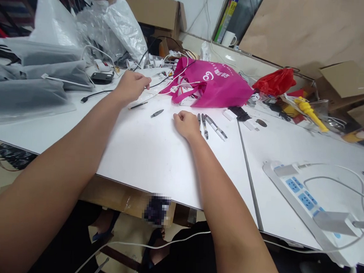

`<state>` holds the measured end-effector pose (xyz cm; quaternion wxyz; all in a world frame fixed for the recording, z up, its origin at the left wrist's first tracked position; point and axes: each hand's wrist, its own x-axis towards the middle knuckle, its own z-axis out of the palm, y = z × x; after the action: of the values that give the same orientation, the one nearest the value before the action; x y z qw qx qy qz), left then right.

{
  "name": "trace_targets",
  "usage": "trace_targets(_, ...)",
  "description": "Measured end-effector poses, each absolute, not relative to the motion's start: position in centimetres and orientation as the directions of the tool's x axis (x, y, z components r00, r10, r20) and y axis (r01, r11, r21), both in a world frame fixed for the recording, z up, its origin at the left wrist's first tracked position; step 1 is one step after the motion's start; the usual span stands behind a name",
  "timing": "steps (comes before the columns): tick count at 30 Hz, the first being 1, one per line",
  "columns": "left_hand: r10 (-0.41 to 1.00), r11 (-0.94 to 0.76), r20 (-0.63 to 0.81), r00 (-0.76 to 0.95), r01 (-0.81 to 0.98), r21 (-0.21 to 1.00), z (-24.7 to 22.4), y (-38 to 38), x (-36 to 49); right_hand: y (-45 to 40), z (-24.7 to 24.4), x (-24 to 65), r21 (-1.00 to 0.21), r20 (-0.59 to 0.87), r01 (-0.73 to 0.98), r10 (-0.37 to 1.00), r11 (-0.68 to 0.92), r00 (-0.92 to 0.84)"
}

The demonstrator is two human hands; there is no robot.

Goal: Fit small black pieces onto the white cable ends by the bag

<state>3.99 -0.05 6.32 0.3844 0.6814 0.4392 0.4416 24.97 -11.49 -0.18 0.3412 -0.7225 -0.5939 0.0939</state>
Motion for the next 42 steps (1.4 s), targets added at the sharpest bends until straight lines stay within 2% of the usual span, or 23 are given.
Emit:
trace_targets(3, 0.930, -0.367, 0.305, 0.205, 0.535, 0.761, 5.9, 0.8, 2.6, -11.8, 0.0, 25.5, -0.654, 0.267, 0.757, 0.931, -0.016, 0.250)
trace_targets(5, 0.936, -0.351, 0.277, 0.217, 0.631, 0.692, 5.3, 1.3, 2.1, -12.0, 0.0, 25.6, -0.676, 0.260, 0.737, 0.934, -0.006, 0.246)
trace_targets(9, 0.966, -0.259, 0.147, 0.214, 0.753, 0.605, 4.5, 1.7, 1.9, -11.9, -0.1, 25.9, -0.745, 0.238, 0.667, 0.934, -0.002, 0.268)
trace_targets(13, 0.977, -0.192, -0.007, 0.213, 0.893, 0.406, 5.0, 1.1, 1.9, -11.6, -0.5, 26.2, -0.772, 0.231, 0.636, 0.935, 0.009, 0.268)
trace_targets(16, 0.971, -0.194, -0.074, 0.228, 0.929, 0.316, 5.3, 0.8, 1.9, -11.6, -0.6, 26.4, -0.774, 0.232, 0.634, 0.937, 0.014, 0.261)
trace_targets(20, 0.973, -0.177, -0.098, 0.210, 0.947, 0.266, 5.0, 1.2, 1.9, -11.6, -0.5, 26.4, -0.776, 0.224, 0.631, 0.938, 0.008, 0.263)
trace_targets(26, 0.964, -0.241, -0.064, 0.259, 0.947, 0.212, 4.1, 2.0, 2.0, -11.7, -0.4, 26.3, -0.777, 0.226, 0.630, 0.940, 0.015, 0.257)
trace_targets(31, 0.958, -0.269, -0.030, 0.284, 0.931, 0.247, 4.3, 1.5, 2.4, -11.6, -0.6, 26.4, -0.797, 0.232, 0.603, 0.936, 0.026, 0.266)
trace_targets(34, 0.962, -0.262, 0.003, 0.274, 0.913, 0.312, 5.2, 0.6, 2.8, -11.5, -0.6, 26.3, -0.861, 0.201, 0.508, 0.930, 0.018, 0.308)
trace_targets(39, 0.907, -0.403, 0.143, 0.396, 0.723, 0.561, 6.4, -1.9, 4.2, -11.6, 0.3, 24.9, -0.989, 0.059, 0.145, 0.924, 0.004, 0.377)
trace_targets(42, 0.837, -0.514, 0.217, 0.503, 0.583, 0.629, 6.3, -3.6, 5.7, -11.9, 1.0, 23.7, -0.998, -0.006, -0.067, 0.936, 0.019, 0.352)
